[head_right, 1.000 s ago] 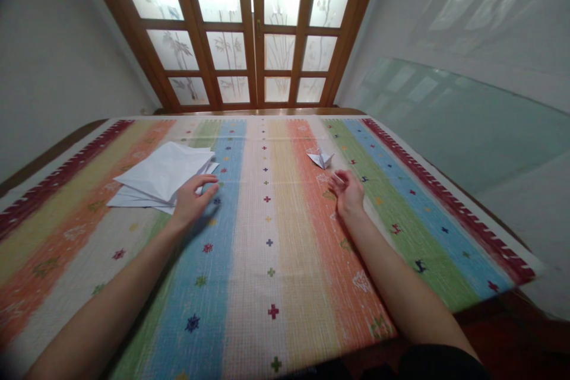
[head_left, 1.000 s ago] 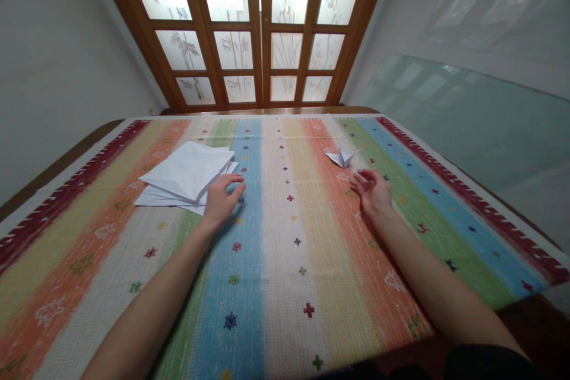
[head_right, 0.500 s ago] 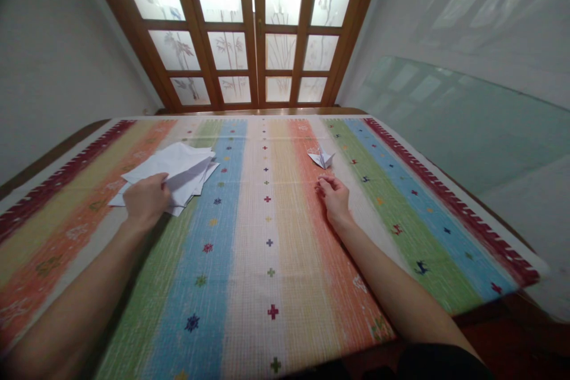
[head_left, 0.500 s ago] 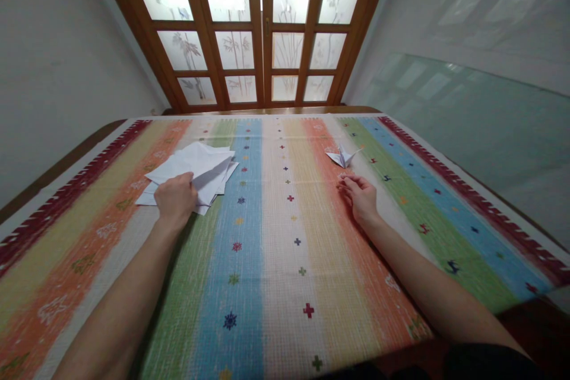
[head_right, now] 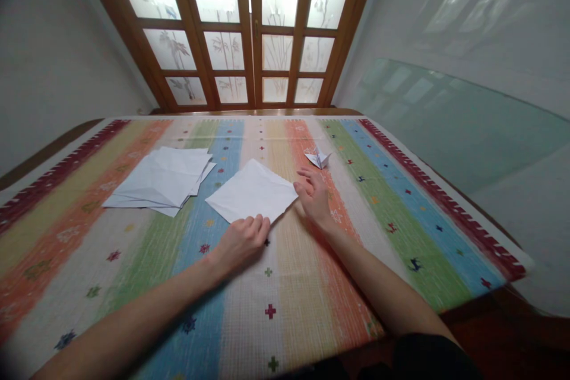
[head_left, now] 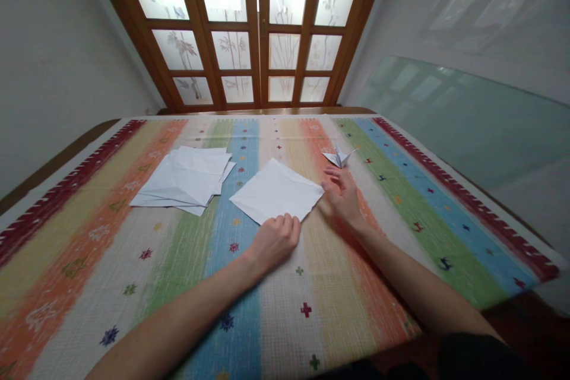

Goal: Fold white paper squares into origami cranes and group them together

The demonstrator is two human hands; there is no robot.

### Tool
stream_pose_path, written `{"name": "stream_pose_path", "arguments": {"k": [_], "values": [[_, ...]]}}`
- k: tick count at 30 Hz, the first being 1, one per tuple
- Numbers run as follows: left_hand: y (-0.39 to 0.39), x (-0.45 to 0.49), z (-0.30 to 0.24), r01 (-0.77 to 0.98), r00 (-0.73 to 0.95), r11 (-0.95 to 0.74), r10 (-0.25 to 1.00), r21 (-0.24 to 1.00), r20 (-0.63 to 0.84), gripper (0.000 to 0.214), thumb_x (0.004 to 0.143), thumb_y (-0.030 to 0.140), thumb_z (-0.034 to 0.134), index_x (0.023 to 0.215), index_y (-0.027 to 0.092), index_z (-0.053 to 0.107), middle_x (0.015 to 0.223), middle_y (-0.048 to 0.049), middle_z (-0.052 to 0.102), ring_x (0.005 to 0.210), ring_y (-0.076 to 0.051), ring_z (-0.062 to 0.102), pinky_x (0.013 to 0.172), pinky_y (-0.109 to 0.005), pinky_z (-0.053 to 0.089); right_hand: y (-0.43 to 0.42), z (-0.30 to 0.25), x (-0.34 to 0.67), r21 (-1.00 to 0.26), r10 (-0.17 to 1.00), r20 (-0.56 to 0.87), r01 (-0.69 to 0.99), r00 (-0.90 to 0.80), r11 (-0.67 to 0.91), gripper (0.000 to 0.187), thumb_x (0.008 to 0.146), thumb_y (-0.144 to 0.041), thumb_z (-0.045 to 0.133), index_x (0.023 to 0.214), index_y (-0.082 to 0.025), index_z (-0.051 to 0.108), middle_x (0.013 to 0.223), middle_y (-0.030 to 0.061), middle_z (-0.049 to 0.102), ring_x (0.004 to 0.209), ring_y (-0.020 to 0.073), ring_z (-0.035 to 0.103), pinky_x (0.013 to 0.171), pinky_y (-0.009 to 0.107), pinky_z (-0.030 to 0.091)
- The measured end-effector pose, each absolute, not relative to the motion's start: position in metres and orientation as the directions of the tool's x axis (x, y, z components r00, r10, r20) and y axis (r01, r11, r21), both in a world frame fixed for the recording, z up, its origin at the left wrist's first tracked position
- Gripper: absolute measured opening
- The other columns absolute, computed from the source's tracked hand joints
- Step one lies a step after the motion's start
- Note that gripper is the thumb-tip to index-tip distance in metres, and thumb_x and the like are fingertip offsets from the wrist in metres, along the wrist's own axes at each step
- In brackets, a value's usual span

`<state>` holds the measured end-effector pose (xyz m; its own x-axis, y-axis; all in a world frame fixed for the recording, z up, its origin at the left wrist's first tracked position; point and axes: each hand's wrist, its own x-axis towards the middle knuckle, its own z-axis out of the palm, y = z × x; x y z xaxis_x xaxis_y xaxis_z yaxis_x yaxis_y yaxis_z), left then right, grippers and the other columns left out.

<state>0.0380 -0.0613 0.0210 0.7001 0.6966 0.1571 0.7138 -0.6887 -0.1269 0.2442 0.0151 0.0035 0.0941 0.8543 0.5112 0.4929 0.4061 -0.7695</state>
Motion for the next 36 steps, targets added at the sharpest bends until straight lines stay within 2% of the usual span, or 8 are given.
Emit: {"name": "stream_pose_path", "arguments": {"k": [2, 4, 7, 11, 14, 18, 21, 36], "values": [[-0.066, 0.046, 0.024, 0.613, 0.77, -0.79, 0.602, 0.015, 0.211, 0.044, 0.093, 0.042, 0.047, 0.118, 0.007, 0.057, 0.1, -0.0164, 0.068, 0.079, -0.025, 0.067, 0.06, -0.033, 0.051, 0.019, 0.005, 0.246, -0.734, 0.847, 0.527, 0.54, 0.072, 0.411, 0.037, 0.084, -0.048, 0.055, 0.108, -0.02, 0.063, 0.122, 0.0142, 0.062, 0.119, 0.0274, 0.054, 0.102, 0.05, 0.042], [-0.061, 0.044, 0.028, 0.487, 0.801, -0.855, 0.518, 0.177, 0.299, 0.061, 0.089, 0.062, 0.044, 0.118, 0.01, 0.057, 0.108, -0.0162, 0.068, 0.092, -0.026, 0.067, 0.076, -0.036, 0.053, 0.023, 0.007, 0.247, -0.689, 0.849, 0.529, 0.581, -0.007, 0.434, 0.044, 0.087, -0.053, 0.051, 0.112, -0.019, 0.064, 0.127, 0.0151, 0.06, 0.123, 0.0279, 0.052, 0.107, 0.05, 0.037], [-0.03, 0.027, 0.029, 0.575, 0.677, -0.774, 0.632, 0.265, 0.376, 0.062, 0.093, 0.061, 0.036, 0.126, 0.012, 0.054, 0.13, -0.0177, 0.06, 0.124, -0.028, 0.054, 0.104, -0.042, 0.041, 0.031, 0.01, 0.244, -0.647, 0.861, 0.481, 0.595, -0.167, 0.476, 0.062, 0.094, -0.062, 0.03, 0.132, -0.019, 0.054, 0.141, 0.0146, 0.051, 0.134, 0.0275, 0.043, 0.112, 0.049, 0.03], [0.019, 0.002, 0.012, 0.729, 0.641, -0.662, 0.75, 0.175, 0.165, 0.087, 0.083, 0.071, 0.045, 0.144, 0.009, 0.038, 0.154, -0.0214, 0.032, 0.146, -0.035, 0.021, 0.117, -0.051, 0.017, 0.046, 0.003, 0.225, -0.525, 0.86, 0.341, 0.681, -0.381, 0.51, 0.09, 0.086, -0.077, 0.021, 0.153, -0.015, 0.022, 0.158, 0.014, 0.025, 0.147, 0.0297, 0.018, 0.117, 0.05, 0.022], [0.035, -0.006, -0.004, 0.741, 0.665, -0.66, 0.747, 0.126, -0.002, 0.097, 0.081, 0.075, 0.042, 0.147, 0.005, 0.03, 0.156, -0.0234, 0.024, 0.147, -0.035, 0.016, 0.117, -0.049, 0.014, 0.052, -0.011, 0.204, -0.387, 0.833, 0.212, 0.74, -0.51, 0.551, 0.101, 0.083, -0.08, 0.023, 0.154, -0.009, 0.012, 0.16, 0.0179, 0.016, 0.149, 0.0313, 0.01, 0.118, 0.051, 0.017], [0.035, -0.007, -0.013, 0.754, 0.653, -0.646, 0.757, 0.118, -0.02, 0.094, 0.085, 0.073, 0.034, 0.148, 0.004, 0.028, 0.156, -0.0236, 0.022, 0.147, -0.033, 0.016, 0.118, -0.047, 0.013, 0.049, -0.026, 0.191, -0.208, 0.848, 0.063, 0.824, -0.526, 0.526, 0.104, 0.085, -0.078, 0.025, 0.149, 0.003, 0.022, 0.156, 0.0267, 0.02, 0.147, 0.0352, 0.014, 0.118, 0.051, 0.017], [0.035, -0.008, -0.015, 0.75, 0.655, -0.648, 0.755, 0.131, -0.013, 0.093, 0.086, 0.072, 0.033, 0.148, 0.004, 0.028, 0.156, -0.0235, 0.022, 0.147, -0.033, 0.016, 0.117, -0.048, 0.013, 0.043, -0.031, 0.196, -0.139, 0.862, 0.058, 0.851, -0.503, 0.506, 0.102, 0.084, -0.078, 0.03, 0.149, -0.001, 0.025, 0.155, 0.0259, 0.024, 0.146, 0.0375, 0.019, 0.117, 0.054, 0.019], [0.07, -0.013, -0.018, 0.808, 0.579, -0.573, 0.815, 0.138, 0.001, 0.09, 0.086, 0.071, 0.035, 0.149, 0.007, 0.027, 0.157, -0.0226, 0.02, 0.147, -0.033, 0.016, 0.117, -0.047, 0.015, -0.015, -0.023, 0.229, -0.072, 0.847, 0.04, 0.844, -0.53, 0.532, 0.096, 0.082, -0.077, 0.043, 0.151, -0.013, 0.027, 0.156, 0.024, 0.021, 0.144, 0.0448, 0.017, 0.112, 0.06, 0.022]]}}
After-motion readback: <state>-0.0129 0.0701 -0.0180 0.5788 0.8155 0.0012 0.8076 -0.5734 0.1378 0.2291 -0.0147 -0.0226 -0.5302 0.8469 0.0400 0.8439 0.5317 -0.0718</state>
